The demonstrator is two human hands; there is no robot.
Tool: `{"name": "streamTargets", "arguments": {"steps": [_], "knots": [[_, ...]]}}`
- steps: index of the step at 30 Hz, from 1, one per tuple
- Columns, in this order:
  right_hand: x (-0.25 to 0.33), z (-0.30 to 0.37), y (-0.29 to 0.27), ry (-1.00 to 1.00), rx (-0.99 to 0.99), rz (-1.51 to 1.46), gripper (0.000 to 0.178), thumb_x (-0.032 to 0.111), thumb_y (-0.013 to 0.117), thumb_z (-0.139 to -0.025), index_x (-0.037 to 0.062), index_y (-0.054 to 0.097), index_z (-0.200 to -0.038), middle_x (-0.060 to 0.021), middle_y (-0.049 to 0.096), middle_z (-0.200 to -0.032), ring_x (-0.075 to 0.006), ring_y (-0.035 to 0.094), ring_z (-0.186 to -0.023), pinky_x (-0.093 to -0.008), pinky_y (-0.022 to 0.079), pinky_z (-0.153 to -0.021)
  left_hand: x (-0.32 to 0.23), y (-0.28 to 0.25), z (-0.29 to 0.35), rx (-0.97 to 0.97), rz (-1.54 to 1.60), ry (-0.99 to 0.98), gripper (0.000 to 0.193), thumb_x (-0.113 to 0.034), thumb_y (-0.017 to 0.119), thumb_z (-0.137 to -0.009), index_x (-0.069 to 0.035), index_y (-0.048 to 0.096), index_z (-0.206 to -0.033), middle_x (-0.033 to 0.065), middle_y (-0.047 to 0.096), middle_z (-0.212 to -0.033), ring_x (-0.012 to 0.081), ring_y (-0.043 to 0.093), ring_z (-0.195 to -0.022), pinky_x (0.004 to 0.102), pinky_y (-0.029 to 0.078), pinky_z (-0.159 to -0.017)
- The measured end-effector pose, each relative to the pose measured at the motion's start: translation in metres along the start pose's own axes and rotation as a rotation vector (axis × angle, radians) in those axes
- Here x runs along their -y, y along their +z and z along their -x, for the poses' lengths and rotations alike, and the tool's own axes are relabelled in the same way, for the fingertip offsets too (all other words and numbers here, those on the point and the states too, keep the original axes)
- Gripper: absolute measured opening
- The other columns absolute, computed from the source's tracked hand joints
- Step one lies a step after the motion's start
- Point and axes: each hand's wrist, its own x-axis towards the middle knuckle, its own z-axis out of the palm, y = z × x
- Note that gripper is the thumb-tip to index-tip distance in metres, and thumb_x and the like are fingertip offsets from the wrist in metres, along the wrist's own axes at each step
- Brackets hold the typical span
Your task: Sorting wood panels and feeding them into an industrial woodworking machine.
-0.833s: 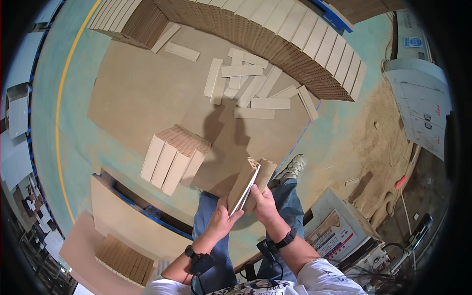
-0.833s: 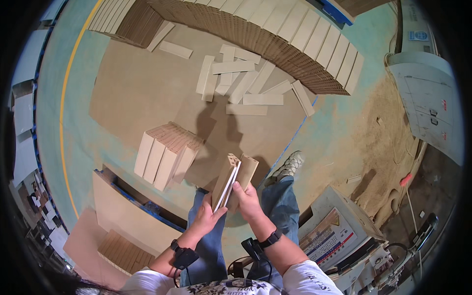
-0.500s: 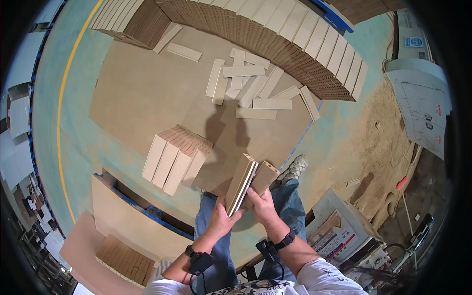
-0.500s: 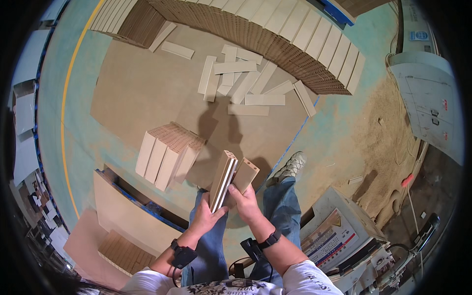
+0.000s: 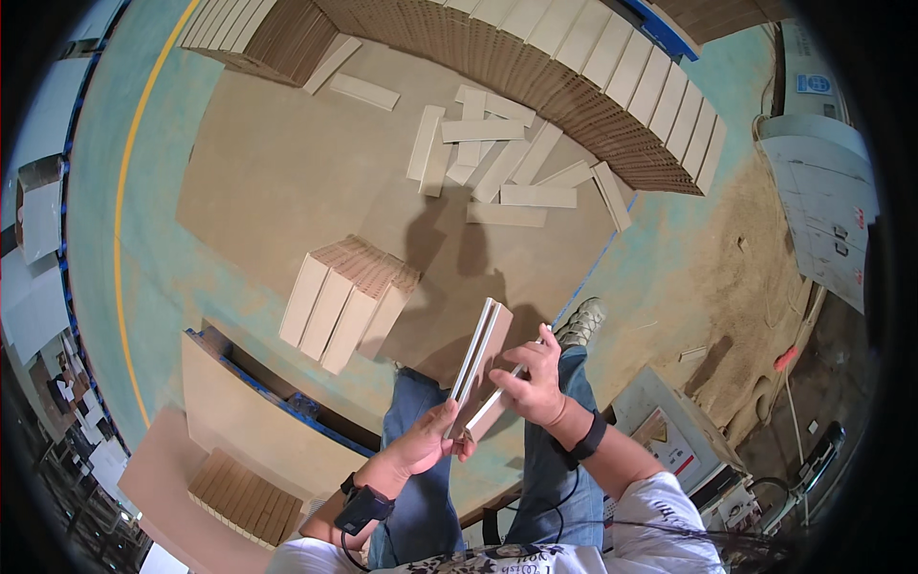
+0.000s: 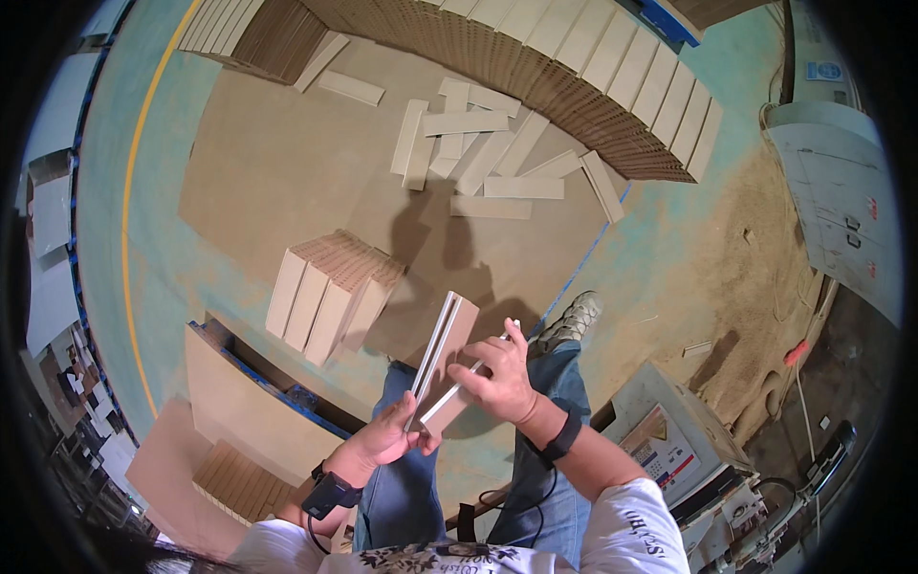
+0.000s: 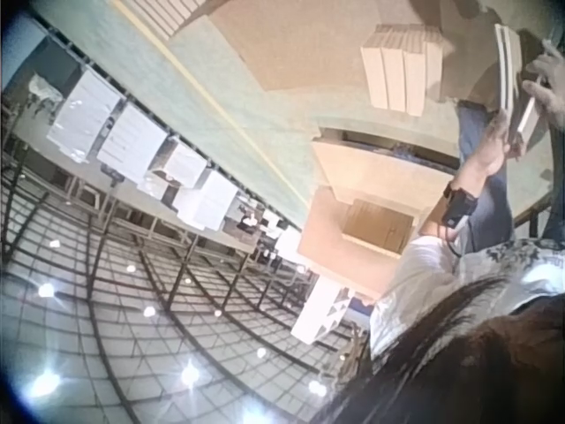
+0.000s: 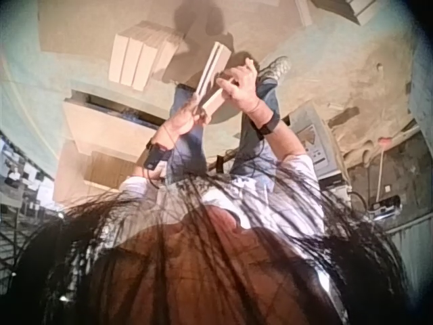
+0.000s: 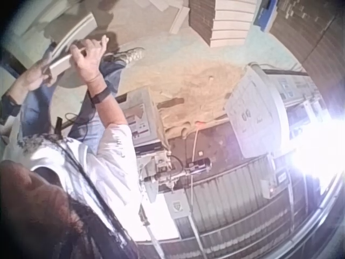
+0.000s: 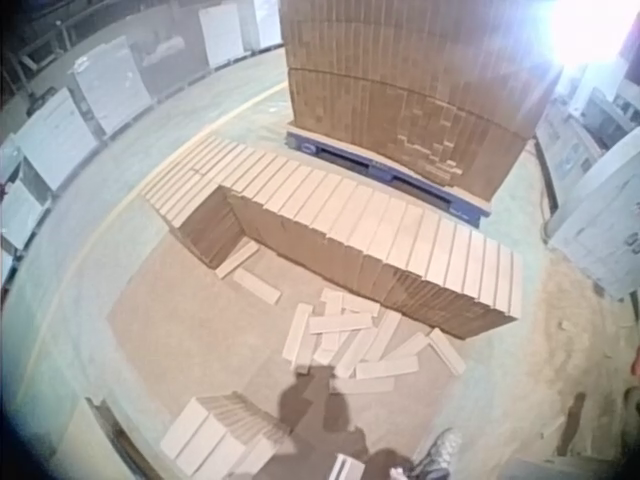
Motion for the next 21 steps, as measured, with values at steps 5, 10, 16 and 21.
{"name": "streamTargets", "arguments": {"steps": [5, 10, 16, 21], "knots": [[-0.01, -0.007, 0.005, -0.264, 0.154, 0.048, 0.046, 0.013, 0.061, -0.063, 0.0299, 0.056, -0.105, -0.0005, 0.049, -0.097, -0.0176, 0.048, -0.091, -0.0518, 0.024, -0.101, 0.0, 0.003, 0.008, 0.076, -0.034, -0.117, 0.046, -0.044, 0.055, -0.083, -0.003, 0.05, -0.104, 0.0036, 0.054, -0.082, 0.0162, 0.056, -0.065, 0.0274, 0.046, -0.057], [-0.009, -0.009, 0.024, -0.369, 0.286, 0.009, 0.053, 0.021, 0.056, -0.067, 0.0204, 0.05, -0.12, -0.0038, 0.047, -0.102, -0.0189, 0.048, -0.092, -0.0338, 0.039, -0.082, 0.005, 0.001, 0.002, -0.043, 0.123, -0.176, 0.042, -0.039, 0.058, -0.083, -0.003, 0.051, -0.104, 0.0028, 0.053, -0.083, 0.0151, 0.057, -0.066, 0.0239, 0.046, -0.056], [0.005, 0.012, 0.037, -0.417, 0.417, -0.152, 0.058, 0.03, 0.053, -0.071, 0.0142, 0.044, -0.126, -0.0059, 0.047, -0.107, -0.0219, 0.05, -0.091, -0.0325, 0.04, -0.076, 0.021, -0.017, 0.003, -0.06, 0.385, -0.278, 0.049, -0.046, 0.057, -0.081, -0.002, 0.051, -0.1, 0.0031, 0.055, -0.08, 0.0123, 0.055, -0.063, 0.0192, 0.045, -0.052], [0.03, 0.021, 0.027, -0.44, 0.605, -0.35, 0.052, 0.021, 0.055, -0.073, 0.0048, 0.046, -0.121, -0.0098, 0.05, -0.109, -0.0223, 0.052, -0.089, -0.0323, 0.041, -0.073, 0.035, -0.03, 0.029, 0.085, 0.35, -0.394, 0.064, -0.064, 0.046, -0.075, -0.003, 0.05, -0.095, 0.0026, 0.052, -0.078, 0.0075, 0.052, -0.059, 0.015, 0.045, -0.051]]}}
